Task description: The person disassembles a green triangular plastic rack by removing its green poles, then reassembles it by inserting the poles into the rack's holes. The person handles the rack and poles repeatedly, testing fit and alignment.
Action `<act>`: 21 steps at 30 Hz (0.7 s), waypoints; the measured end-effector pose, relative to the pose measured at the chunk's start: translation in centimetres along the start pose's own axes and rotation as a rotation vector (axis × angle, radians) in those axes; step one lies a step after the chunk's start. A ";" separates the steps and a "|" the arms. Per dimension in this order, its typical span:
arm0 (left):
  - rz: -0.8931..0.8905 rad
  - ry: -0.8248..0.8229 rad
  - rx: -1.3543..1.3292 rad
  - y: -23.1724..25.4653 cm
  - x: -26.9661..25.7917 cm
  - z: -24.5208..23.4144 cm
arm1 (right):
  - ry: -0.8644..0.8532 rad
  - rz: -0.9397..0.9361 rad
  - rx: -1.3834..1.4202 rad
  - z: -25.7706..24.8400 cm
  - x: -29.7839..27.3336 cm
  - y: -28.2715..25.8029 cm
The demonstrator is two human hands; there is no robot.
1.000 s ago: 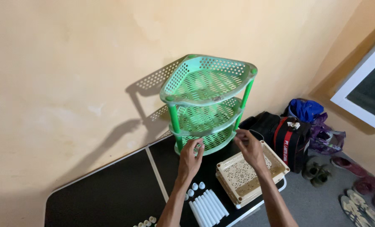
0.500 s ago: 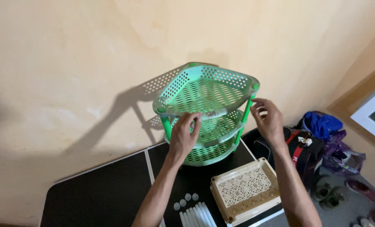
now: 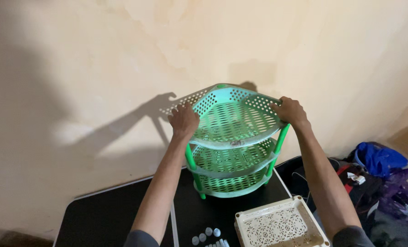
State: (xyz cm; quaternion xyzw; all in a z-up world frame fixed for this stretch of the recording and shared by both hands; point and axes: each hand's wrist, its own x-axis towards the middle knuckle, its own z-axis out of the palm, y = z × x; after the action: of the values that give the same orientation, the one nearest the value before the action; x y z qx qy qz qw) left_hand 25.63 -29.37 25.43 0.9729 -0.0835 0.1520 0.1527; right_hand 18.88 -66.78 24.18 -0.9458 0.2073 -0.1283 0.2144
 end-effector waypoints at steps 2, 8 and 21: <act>-0.090 -0.154 -0.053 -1.5 0.4 0.2 | 0.013 0.004 0.064 0.3 0.3 0.9; -0.090 -0.174 -0.311 -4.6 1.7 2.0 | 0.136 -0.114 0.108 0.3 0.5 2.0; 0.116 0.057 -0.594 -9.8 -2.3 0.4 | 0.158 -0.176 0.118 -4.2 -6.4 -2.6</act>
State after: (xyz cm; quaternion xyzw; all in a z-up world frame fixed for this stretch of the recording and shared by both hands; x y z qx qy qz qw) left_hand 25.57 -20.06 21.63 0.8746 -0.1755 0.1565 0.4240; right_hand 12.72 -63.25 28.06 -0.9330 0.1317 -0.2329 0.2407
